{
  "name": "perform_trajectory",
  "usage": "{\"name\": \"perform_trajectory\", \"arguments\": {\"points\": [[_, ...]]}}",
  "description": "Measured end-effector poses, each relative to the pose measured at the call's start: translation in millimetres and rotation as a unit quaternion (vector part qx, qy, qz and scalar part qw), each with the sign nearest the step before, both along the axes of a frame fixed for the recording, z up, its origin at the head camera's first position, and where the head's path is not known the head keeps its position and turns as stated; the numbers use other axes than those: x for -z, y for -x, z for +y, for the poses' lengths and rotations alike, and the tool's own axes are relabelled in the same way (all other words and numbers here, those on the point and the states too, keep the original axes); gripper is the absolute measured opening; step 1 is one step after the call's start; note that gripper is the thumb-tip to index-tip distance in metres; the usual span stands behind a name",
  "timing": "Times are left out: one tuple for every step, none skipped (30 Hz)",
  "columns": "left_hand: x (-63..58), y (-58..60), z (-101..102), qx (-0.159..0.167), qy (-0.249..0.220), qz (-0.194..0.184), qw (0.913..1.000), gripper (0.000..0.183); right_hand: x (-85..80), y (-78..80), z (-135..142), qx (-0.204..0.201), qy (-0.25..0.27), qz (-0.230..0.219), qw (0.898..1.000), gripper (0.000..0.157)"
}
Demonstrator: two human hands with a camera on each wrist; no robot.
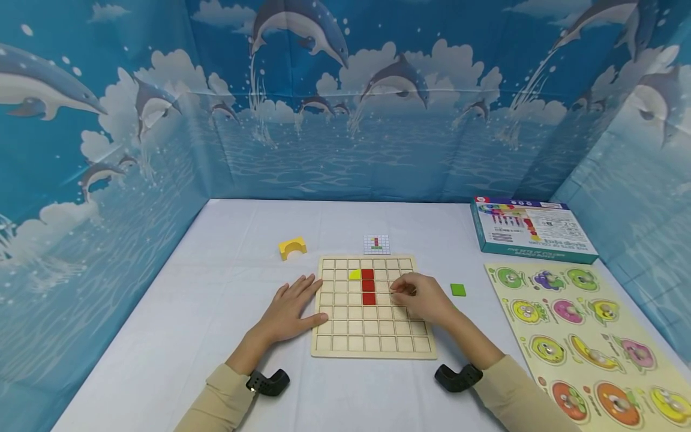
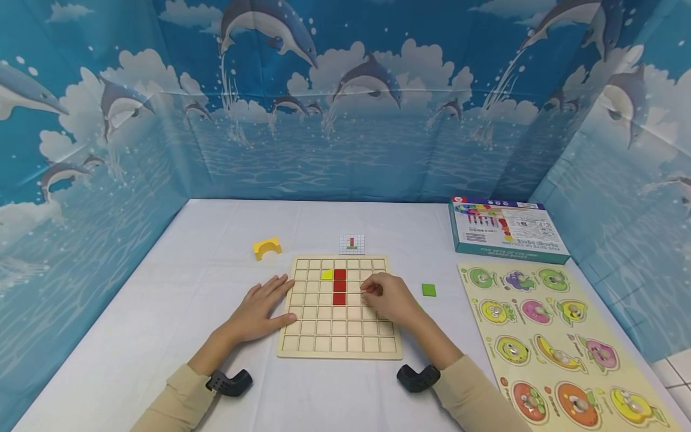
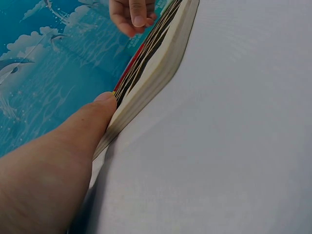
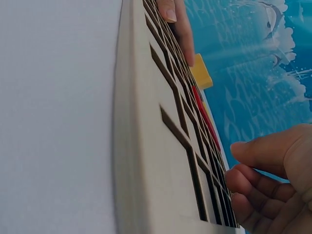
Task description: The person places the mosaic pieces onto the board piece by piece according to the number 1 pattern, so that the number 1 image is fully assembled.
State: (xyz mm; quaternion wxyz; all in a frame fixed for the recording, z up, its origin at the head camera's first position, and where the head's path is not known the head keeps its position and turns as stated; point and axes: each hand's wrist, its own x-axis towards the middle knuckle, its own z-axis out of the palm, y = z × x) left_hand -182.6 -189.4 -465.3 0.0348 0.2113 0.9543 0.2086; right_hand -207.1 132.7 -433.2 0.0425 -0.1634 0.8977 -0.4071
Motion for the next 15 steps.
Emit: {"name": "perform_trajectory", "arguments": {"points": [[0.2, 0.0, 0.0, 0.000, 0.000, 0.000, 1.0000, 0.082, 0.1, 0.1, 2.1, 0.005, 0.001, -0.003, 1.000, 0.011], [0.3, -0.1, -0.1, 0.000, 0.000, 0.000, 1.0000, 0.082, 0.2, 0.5, 4.6, 0.008, 0.001, -0.002, 1.000, 0.011], [0.5, 0.0, -0.1, 0.000, -0.001, 0.000, 1.0000, 0.082, -0.1, 0.6, 6.9, 0.011, 0.003, -0.003, 1.000, 0.012], [0.7, 0.0, -0.2, -0.001, -0.001, 0.001, 1.0000, 0.081, -0.6, 0.9, 9.2, 0.014, 0.003, -0.003, 1.000, 0.012], [0.8, 0.0, -0.3, -0.001, -0.002, 0.001, 1.0000, 0.081, -1.6, 0.9, 11.2, 0.020, 0.004, -0.004, 1.000, 0.013], [0.9, 0.0, -0.3, -0.001, -0.003, 0.002, 1.0000, 0.081, -2.6, 1.0, 13.5, 0.022, 0.005, -0.003, 1.000, 0.013], [1.0, -0.1, -0.3, -0.001, -0.003, 0.002, 1.0000, 0.081, -3.3, 1.3, 15.8, 0.027, 0.005, -0.001, 1.000, 0.013], [1.1, -0.1, -0.3, 0.000, -0.003, 0.003, 1.0000, 0.081, -3.9, 1.6, 18.2, 0.031, 0.003, 0.001, 1.000, 0.013], [1.0, -0.2, -0.4, 0.000, -0.004, 0.003, 1.0000, 0.081, -4.6, 2.0, 20.6, 0.035, 0.002, 0.004, 0.999, 0.013], [0.9, -0.4, -0.4, 0.001, -0.004, 0.003, 1.0000, 0.081, -5.4, 2.6, 23.2, 0.039, -0.001, 0.008, 0.999, 0.013], [0.6, -0.5, -0.4, 0.001, -0.005, 0.003, 1.0000, 0.081, -6.1, 3.4, 25.9, 0.043, -0.004, 0.014, 0.999, 0.013], [0.3, -0.7, -0.4, 0.001, -0.006, 0.003, 1.0000, 0.081, -6.4, 4.6, 29.0, 0.048, -0.007, 0.019, 0.999, 0.013], [-0.1, -0.8, -0.5, 0.002, -0.007, 0.003, 1.0000, 0.081, -7.2, 5.8, 32.0, 0.056, -0.010, 0.024, 0.998, 0.014], [-0.3, -0.9, -0.6, 0.002, -0.006, 0.003, 1.0000, 0.081, -8.4, 7.0, 35.1, 0.063, -0.012, 0.027, 0.998, 0.014], [-0.5, -0.9, -0.7, 0.002, -0.007, 0.003, 1.0000, 0.081, -9.7, 8.2, 38.2, 0.072, -0.015, 0.029, 0.997, 0.014]]}}
